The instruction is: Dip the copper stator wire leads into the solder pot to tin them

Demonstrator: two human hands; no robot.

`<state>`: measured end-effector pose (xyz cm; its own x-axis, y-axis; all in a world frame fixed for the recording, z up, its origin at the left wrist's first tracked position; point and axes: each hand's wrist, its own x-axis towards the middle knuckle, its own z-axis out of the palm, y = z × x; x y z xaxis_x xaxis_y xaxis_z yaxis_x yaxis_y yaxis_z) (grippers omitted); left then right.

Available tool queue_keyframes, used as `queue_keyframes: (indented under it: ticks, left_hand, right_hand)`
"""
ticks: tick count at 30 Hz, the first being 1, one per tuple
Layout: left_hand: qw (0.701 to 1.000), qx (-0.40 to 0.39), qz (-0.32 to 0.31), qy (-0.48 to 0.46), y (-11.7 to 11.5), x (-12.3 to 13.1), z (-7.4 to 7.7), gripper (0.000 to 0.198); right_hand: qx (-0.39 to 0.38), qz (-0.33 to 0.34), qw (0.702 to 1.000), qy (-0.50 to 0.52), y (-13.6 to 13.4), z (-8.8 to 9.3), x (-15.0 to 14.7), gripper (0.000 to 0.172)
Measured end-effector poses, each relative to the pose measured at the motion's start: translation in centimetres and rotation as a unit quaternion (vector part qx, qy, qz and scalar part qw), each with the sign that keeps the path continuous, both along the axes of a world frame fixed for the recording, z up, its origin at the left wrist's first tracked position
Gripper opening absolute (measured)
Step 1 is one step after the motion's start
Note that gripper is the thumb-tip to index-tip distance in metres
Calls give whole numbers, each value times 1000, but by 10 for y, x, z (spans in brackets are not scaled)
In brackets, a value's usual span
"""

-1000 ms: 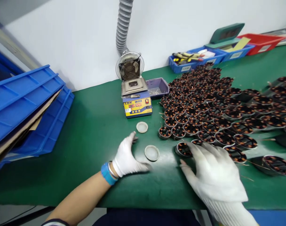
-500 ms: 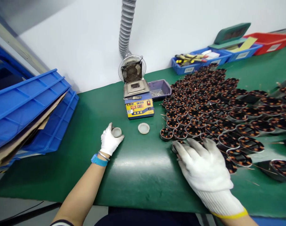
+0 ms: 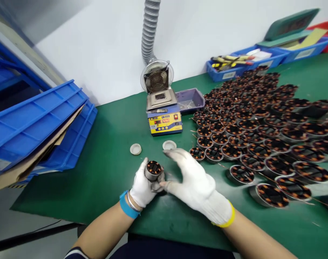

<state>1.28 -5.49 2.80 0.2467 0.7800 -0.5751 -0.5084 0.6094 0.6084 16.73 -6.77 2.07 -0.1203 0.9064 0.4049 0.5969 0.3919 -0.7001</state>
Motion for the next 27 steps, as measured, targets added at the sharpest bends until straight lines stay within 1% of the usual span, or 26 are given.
queue_keyframes:
  ticks: [1, 2, 3, 4, 7, 10, 13, 14, 15, 18, 19, 20, 21, 22, 23, 24, 25, 26, 27]
  left_hand:
    - [1000, -2, 20, -4, 2, -3, 1, 59]
    - [1000, -2, 28, -11, 4, -5, 3, 60]
    - [999, -3, 34, -16, 5, -6, 4, 61]
    - [999, -6, 40, -20, 6, -7, 5, 60]
    - [998, -27, 45, -22, 4, -5, 6, 60]
    - [998, -46, 31, -34, 3, -4, 4, 58]
    - [997, -18, 6, -75, 4, -10, -2, 53]
    - [995, -4, -18, -95, 6, -13, -4, 51]
    - [992, 5, -57, -115, 6, -16, -6, 50]
    - [964, -12, -223, -142, 7, -23, -8, 52]
    - [960, -18, -244, -137, 6, -24, -6, 49]
    - [966, -14, -225, -129, 5, -25, -4, 43]
    - [979, 1, -165, -122, 5, -24, -2, 35]
    - [990, 23, -81, -117, 5, -24, 0, 30]
    - [993, 45, 7, -111, 6, -23, 1, 32]
    - [990, 64, 82, -99, 8, -23, 1, 39]
    - [986, 73, 129, -80, 11, -23, 0, 48]
    - [987, 67, 139, -54, 13, -23, -1, 55]
    - [992, 50, 113, -30, 16, -23, -4, 57]
  right_hand:
    - [-44, -6, 999, 29, 4, -5, -1, 60]
    - [-78, -2, 995, 54, 6, -11, -3, 56]
    - [-100, 10, 992, 74, 8, -16, -4, 49]
    - [-106, 24, 990, 91, 8, -21, -6, 41]
    - [-69, 31, 991, 114, 7, -26, -12, 23]
    - [-13, 29, 994, 102, 6, -21, -15, 19]
    - [22, 15, 996, 86, 8, -16, -12, 18]
    - [29, 11, 996, 79, 9, -14, -10, 18]
    - [36, 13, 997, 69, 10, -11, -7, 18]
    - [75, 50, 996, 12, 15, 5, -1, 17]
    - [100, 61, 993, -16, 16, 14, 0, 16]
    - [134, 69, 987, -48, 17, 23, 0, 15]
    - [175, 74, 979, -79, 17, 34, 0, 13]
    - [217, 81, 967, -107, 16, 45, -2, 11]
    - [255, 91, 954, -130, 14, 55, -4, 9]
    - [282, 101, 942, -148, 12, 65, -7, 8]
    - [301, 112, 933, -162, 10, 73, -10, 7]
    - [308, 121, 927, -176, 8, 80, -12, 7]
    - [311, 126, 923, -189, 7, 84, -14, 8]
